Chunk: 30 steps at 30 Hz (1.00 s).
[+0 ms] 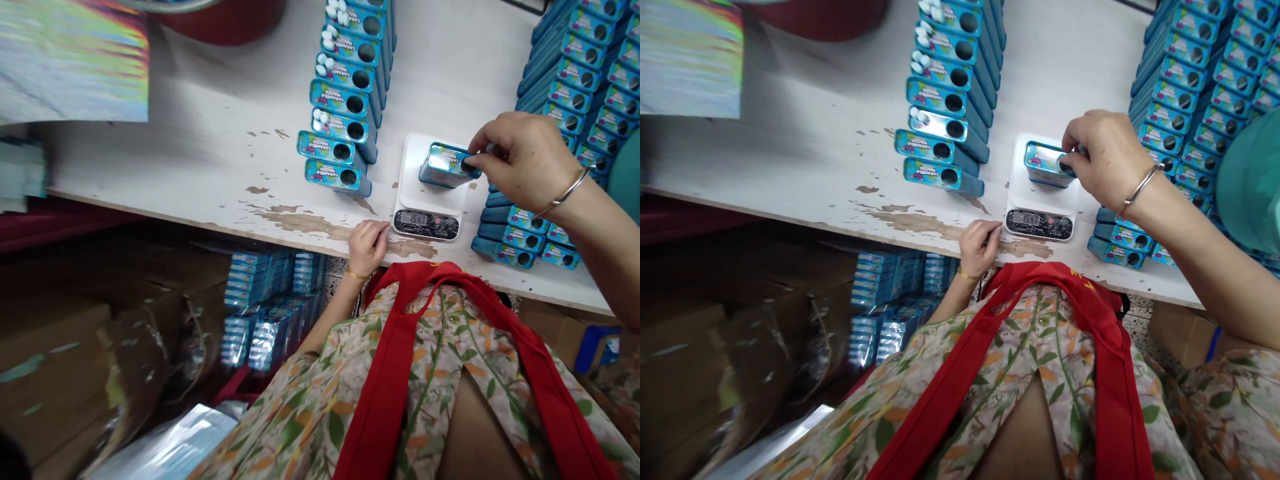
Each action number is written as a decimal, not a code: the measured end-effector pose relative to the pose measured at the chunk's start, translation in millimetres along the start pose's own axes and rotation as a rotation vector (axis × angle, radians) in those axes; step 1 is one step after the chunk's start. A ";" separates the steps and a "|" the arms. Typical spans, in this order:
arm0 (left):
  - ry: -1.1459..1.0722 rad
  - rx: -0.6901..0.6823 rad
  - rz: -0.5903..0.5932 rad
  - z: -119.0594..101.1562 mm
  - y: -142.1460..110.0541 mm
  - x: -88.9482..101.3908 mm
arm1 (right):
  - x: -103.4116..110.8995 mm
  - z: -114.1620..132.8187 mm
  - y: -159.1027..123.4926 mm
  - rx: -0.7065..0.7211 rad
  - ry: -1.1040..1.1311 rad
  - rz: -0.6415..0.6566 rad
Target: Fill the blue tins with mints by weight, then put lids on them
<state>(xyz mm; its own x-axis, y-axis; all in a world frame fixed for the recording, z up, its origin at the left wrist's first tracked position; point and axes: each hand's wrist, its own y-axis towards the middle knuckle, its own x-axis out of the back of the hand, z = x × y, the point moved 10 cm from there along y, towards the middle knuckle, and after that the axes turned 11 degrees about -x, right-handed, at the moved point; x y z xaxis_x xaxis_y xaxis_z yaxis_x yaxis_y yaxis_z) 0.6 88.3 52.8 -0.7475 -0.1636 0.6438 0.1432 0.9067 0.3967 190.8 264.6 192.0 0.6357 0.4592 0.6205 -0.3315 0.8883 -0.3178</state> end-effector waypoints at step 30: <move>-0.187 -0.182 0.080 -35.1 150.6 -44.0 | -102.6 -96.8 -95.6 -0.617 1.409 0.058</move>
<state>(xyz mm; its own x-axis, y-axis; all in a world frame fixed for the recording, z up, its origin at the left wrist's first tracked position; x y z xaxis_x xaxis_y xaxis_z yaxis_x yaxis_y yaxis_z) 77.8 218.4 107.2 -0.8337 -0.0038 0.5523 0.3082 0.8265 0.4710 224.7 132.9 89.3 0.8724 -0.1930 -0.4491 -0.2731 0.5696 -0.7752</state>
